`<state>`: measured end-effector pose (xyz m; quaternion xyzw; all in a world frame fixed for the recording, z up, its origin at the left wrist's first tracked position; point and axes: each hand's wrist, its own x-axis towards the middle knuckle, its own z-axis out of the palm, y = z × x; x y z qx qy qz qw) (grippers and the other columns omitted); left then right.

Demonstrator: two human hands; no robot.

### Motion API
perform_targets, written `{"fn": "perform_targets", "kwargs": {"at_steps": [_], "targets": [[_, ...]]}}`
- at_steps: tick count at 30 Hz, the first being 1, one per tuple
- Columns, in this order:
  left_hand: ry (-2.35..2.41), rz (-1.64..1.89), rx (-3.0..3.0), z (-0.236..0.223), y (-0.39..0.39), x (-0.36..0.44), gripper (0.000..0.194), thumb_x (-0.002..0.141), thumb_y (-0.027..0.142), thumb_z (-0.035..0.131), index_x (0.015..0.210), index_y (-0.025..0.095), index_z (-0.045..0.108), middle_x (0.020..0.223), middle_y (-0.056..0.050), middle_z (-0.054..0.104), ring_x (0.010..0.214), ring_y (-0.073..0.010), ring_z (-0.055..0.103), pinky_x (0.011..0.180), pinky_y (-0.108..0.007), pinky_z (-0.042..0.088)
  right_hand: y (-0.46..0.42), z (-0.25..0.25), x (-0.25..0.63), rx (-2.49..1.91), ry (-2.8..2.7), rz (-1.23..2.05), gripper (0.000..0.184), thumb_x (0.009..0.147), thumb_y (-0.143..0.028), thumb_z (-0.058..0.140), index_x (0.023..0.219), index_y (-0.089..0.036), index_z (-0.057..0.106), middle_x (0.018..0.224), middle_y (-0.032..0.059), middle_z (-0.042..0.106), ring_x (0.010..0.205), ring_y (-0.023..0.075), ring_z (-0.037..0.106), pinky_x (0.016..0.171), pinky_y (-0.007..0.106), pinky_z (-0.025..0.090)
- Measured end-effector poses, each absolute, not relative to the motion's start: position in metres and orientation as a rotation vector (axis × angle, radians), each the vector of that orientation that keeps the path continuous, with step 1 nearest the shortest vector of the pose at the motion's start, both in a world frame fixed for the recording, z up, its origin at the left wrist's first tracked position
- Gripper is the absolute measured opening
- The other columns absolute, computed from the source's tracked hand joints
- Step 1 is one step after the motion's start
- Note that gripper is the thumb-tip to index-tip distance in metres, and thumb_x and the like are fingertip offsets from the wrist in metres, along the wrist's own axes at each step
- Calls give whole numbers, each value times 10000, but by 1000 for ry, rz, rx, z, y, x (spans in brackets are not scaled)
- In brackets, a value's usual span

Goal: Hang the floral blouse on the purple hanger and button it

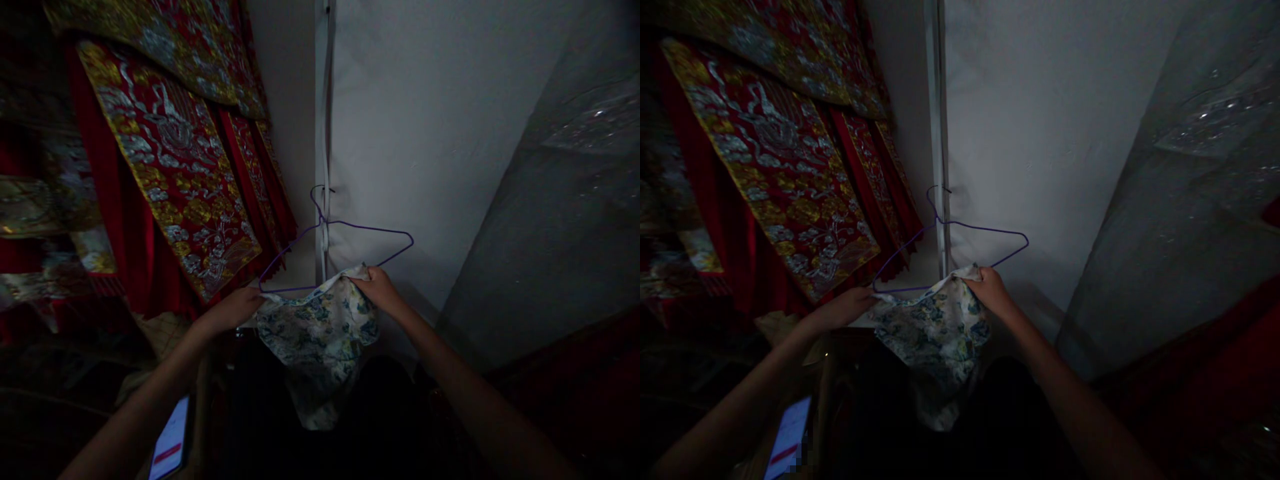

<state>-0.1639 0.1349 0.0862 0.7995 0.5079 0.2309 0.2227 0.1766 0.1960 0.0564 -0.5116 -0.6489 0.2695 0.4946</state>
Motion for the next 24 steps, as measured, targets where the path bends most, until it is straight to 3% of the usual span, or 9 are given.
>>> {"fn": "perform_targets", "kwargs": {"at_steps": [7,11,13,20,24], "targets": [[1432,808,2276,96,130,-175,328,773,286,472,861,204,777,1192,-79,749,1235,-288,619,1163,-410,377,193,58,171,-1289,-1612,553,292,640,-443,681,534,-188,582,528,19,580,526,152,501,483,252,307],[1611,856,2425,110,114,-174,374,822,258,440,969,173,773,1517,-82,517,1417,-294,469,1219,-405,295,188,57,177,-1331,-1585,433,268,621,-392,694,509,-192,557,515,15,570,523,149,497,481,253,303],[1622,851,2492,119,113,-170,401,826,215,428,1045,165,761,1584,-58,420,1434,-281,449,1223,-394,301,187,56,177,-1318,-1586,505,284,632,-421,682,521,-184,571,523,15,575,525,149,498,483,253,317],[1352,1060,2573,136,166,-132,413,850,165,414,1101,117,738,1577,-122,426,1416,-265,474,1193,-402,364,184,47,173,-1157,-1570,661,281,661,-446,641,621,-168,625,628,33,633,620,180,552,585,280,404],[1323,1198,2456,127,193,-103,433,885,178,436,1247,99,659,1394,-134,625,1321,-254,562,1160,-416,392,181,39,173,-1010,-1607,773,244,712,-414,611,621,-192,563,590,-13,570,585,148,515,583,263,402]]}}
